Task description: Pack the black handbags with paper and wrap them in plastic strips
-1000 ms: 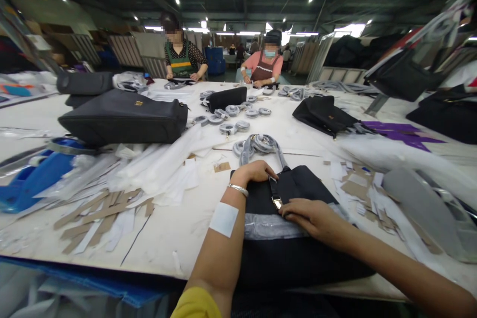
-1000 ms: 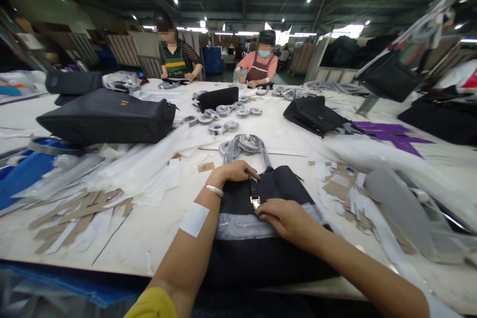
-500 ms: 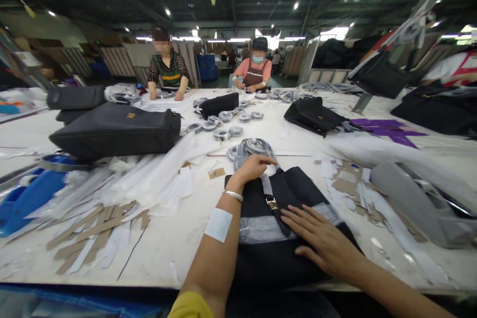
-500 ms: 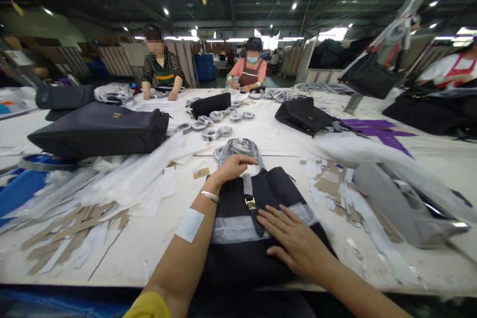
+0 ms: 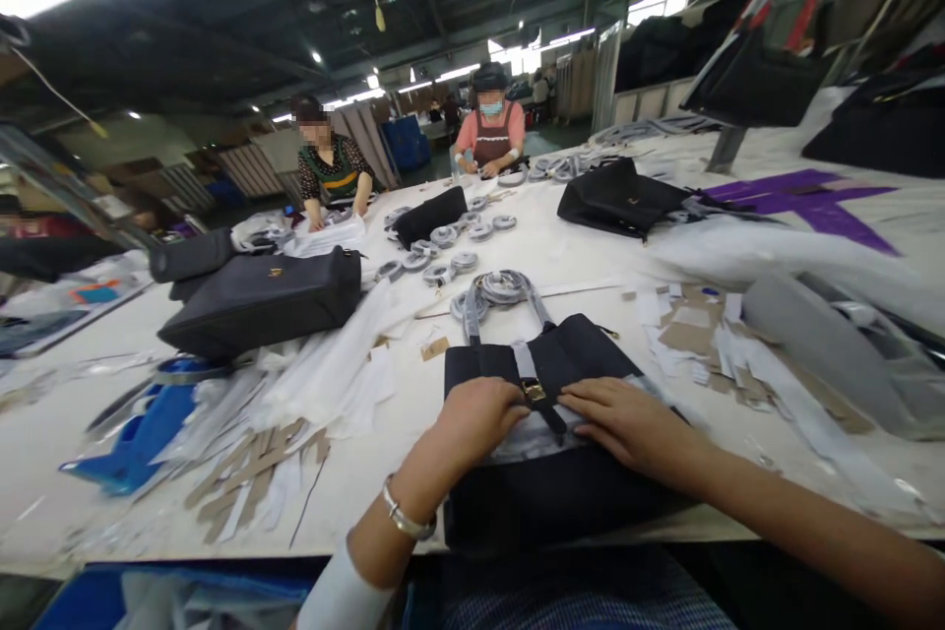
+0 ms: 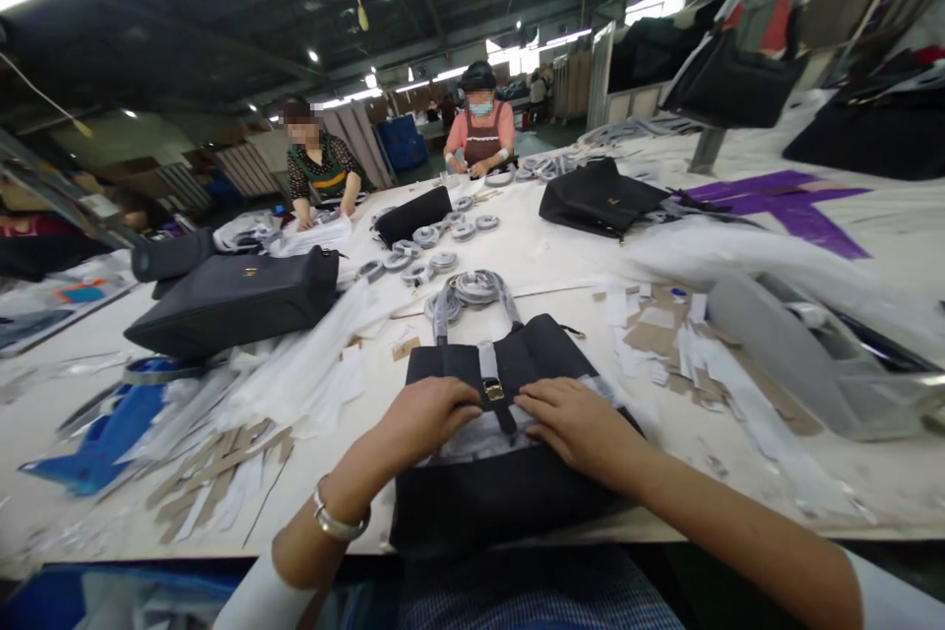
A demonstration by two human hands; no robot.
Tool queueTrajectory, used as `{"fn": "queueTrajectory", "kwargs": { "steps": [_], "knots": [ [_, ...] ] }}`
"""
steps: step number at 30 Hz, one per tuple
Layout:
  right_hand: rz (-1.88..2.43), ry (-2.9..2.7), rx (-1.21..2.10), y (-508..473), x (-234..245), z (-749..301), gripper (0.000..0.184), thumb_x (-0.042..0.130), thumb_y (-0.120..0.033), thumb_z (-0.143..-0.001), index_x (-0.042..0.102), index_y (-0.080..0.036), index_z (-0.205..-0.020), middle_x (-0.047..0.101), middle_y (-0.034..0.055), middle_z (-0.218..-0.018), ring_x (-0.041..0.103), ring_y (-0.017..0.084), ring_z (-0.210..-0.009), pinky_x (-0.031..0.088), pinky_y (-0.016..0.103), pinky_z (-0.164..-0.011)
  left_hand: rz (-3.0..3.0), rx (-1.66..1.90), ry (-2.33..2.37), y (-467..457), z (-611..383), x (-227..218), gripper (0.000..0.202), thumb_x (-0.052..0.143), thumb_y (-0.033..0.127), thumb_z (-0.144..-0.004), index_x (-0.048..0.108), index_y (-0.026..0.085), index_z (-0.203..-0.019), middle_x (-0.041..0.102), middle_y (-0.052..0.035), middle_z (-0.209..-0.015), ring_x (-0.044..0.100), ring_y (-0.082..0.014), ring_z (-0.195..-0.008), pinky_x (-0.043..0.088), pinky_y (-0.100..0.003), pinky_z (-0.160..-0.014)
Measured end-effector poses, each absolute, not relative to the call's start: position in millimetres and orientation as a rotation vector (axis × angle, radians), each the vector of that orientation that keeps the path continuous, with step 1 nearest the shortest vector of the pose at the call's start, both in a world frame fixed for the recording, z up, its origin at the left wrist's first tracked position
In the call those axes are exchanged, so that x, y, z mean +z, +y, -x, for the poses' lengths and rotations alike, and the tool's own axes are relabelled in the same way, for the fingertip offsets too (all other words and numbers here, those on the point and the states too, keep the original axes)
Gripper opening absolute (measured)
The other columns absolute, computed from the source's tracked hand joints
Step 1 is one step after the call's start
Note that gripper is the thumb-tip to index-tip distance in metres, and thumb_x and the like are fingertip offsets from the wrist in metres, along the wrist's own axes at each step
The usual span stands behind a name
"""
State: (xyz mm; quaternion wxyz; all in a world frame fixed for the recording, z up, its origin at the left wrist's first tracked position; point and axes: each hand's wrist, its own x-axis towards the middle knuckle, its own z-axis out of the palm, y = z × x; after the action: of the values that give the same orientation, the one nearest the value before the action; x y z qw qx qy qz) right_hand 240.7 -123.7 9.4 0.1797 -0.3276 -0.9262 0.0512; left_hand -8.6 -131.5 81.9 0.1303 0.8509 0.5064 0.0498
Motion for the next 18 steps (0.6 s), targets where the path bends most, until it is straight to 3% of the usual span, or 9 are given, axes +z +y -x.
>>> {"fn": "queueTrajectory", "kwargs": {
  "steps": [3,6,12,15,18],
  "knots": [
    [0.853,-2.667,0.096,-125.0,3.0,-244.8,0.051,0.057,-0.023,-0.094,0.047,-0.022,-0.144,0.054,0.0106,-0.142,0.052,0.028,-0.128,0.042,0.053,-0.108,-2.506,0.267,1.386,-154.3,17.9,53.0,0.036,0.06,0.035,-0.094,0.061,0.023,-0.128,0.066,-0.0058,-0.128,0.062,-0.023,-0.117,0.05,-0.037,-0.101],
    [0.744,-2.725,0.033,-127.3,-3.3,-253.0,0.061,0.061,-0.028,-0.092,0.039,-0.023,-0.149,0.046,0.01,-0.15,0.043,0.03,-0.137,0.037,0.055,-0.112,-2.6,0.333,1.38,-169.4,19.5,26.5,0.054,0.065,0.039,-0.091,0.049,0.022,-0.14,0.052,-0.0082,-0.145,0.048,-0.0265,-0.135,0.04,-0.047,-0.113],
    [0.623,-2.689,-0.177,-127.7,-12.9,-265.0,0.058,0.04,-0.001,-0.093,0.04,-0.018,-0.148,0.051,0.0116,-0.145,0.045,0.025,-0.136,0.047,0.045,-0.107,-2.809,0.401,1.416,-175.3,14.4,0.4,0.044,0.05,0.02,-0.097,0.047,0.021,-0.141,0.054,-0.0102,-0.144,0.049,-0.0264,-0.134,0.043,-0.051,-0.111],
    [0.558,-2.678,-0.188,-130.0,-12.9,-264.4,0.056,0.039,-0.002,-0.094,0.041,-0.016,-0.148,0.055,0.0134,-0.141,0.051,0.025,-0.131,0.05,0.045,-0.104,-2.908,0.462,1.37,-175.8,11.5,-6.5,0.045,0.04,0.01,-0.097,0.047,0.019,-0.141,0.056,-0.0089,-0.141,0.051,-0.0232,-0.132,0.044,-0.046,-0.11],
    [0.516,-2.637,-0.158,-132.0,-12.6,-264.1,0.051,0.04,-0.006,-0.096,0.045,-0.017,-0.145,0.061,0.0133,-0.134,0.058,0.024,-0.123,0.052,0.045,-0.102,-2.94,0.655,1.341,-177.1,8.7,-13.3,0.04,0.037,0.009,-0.097,0.055,0.016,-0.133,0.063,-0.0087,-0.133,0.058,-0.0213,-0.124,0.049,-0.043,-0.106]
  ]
}}
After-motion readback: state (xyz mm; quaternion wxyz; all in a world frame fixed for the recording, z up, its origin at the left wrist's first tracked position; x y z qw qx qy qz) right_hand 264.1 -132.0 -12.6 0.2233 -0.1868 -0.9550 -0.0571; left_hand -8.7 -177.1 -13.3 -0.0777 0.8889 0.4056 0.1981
